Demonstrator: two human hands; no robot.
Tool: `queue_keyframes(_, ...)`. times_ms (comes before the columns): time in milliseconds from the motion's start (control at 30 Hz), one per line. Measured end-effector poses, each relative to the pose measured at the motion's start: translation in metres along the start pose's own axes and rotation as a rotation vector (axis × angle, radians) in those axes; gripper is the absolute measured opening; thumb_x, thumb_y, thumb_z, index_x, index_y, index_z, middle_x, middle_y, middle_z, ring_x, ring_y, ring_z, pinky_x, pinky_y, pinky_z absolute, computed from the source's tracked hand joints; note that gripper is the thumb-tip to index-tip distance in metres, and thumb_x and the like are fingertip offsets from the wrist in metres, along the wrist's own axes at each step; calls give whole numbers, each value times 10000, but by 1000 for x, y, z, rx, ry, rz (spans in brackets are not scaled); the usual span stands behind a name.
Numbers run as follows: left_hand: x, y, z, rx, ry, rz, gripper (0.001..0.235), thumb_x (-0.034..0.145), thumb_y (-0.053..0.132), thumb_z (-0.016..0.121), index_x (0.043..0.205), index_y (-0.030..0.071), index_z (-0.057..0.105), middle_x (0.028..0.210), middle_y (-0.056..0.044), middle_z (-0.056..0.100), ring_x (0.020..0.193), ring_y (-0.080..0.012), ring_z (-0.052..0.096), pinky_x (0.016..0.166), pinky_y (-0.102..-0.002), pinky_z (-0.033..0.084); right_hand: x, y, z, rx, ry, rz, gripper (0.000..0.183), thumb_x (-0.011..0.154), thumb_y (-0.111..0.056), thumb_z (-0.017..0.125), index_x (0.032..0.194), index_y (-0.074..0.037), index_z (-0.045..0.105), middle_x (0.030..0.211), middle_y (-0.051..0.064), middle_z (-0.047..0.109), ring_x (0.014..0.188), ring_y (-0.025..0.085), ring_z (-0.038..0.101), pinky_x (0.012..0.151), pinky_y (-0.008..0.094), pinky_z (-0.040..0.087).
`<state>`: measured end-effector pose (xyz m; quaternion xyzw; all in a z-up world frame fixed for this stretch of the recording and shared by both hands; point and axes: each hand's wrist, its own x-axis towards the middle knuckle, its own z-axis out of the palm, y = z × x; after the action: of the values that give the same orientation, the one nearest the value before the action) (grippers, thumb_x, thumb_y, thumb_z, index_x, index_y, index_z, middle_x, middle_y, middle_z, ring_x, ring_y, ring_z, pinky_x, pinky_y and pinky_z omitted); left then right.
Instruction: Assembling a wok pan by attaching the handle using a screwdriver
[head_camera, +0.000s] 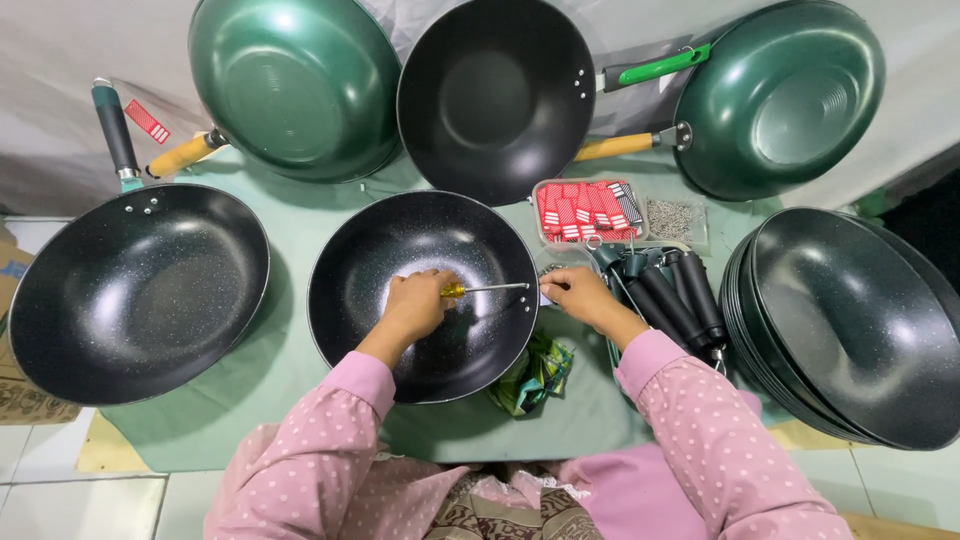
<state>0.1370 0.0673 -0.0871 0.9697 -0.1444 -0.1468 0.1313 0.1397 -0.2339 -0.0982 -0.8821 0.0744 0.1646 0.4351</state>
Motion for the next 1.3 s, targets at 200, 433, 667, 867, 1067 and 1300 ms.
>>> queue_keyframes(200,-1,1,0,0,4,10,370,945,289,709,1309,280,644,1202,-47,715,1179,-296,672,1028,-515,438,-1,-5,0,-48,6,11,209,922,-209,687,1086,-160,807,898,144,771,711,215,718,618,316,572)
queue_keyframes(433,-3,3,-3,2,18,15,375,944,288,707,1314,281,641,1202,-50,710,1182,-297,667,1031,-522,433,-3,-5,-1,-59,5,3,212,925,-214,687,1095,-170,807,935,152,775,748,228,721,648,319,575)
queue_keyframes(667,-3,7,-6,66,58,32,372,927,277,722,1294,276,664,1173,-53,704,1161,-298,673,984,-505,475,-11,-16,-4,-83,-6,-10,238,952,-223,662,1143,-169,794,1070,155,771,992,301,723,806,385,575)
queue_keyframes(867,6,-1,13,113,132,54,379,867,270,790,1230,206,702,1139,-74,688,1124,-310,681,923,-468,510,-16,-21,-5,-115,-1,-21,251,953,-233,662,1162,-164,784,1135,156,759,1097,332,695,882,414,561)
queue_keyframes(1067,4,1,16,158,220,56,366,822,315,831,1142,159,742,1075,-86,673,1088,-324,667,892,-458,515,-24,-29,-6,-123,8,-23,261,948,-228,664,1169,-151,780,1154,158,755,1133,346,681,911,425,555)
queue_keyframes(1300,-4,6,11,249,292,32,385,856,330,780,1213,208,705,1007,-64,700,1032,-306,684,837,-482,517,-21,-25,-5,-149,16,-42,243,940,-233,668,1141,-186,795,1139,125,764,1137,337,679,925,424,547)
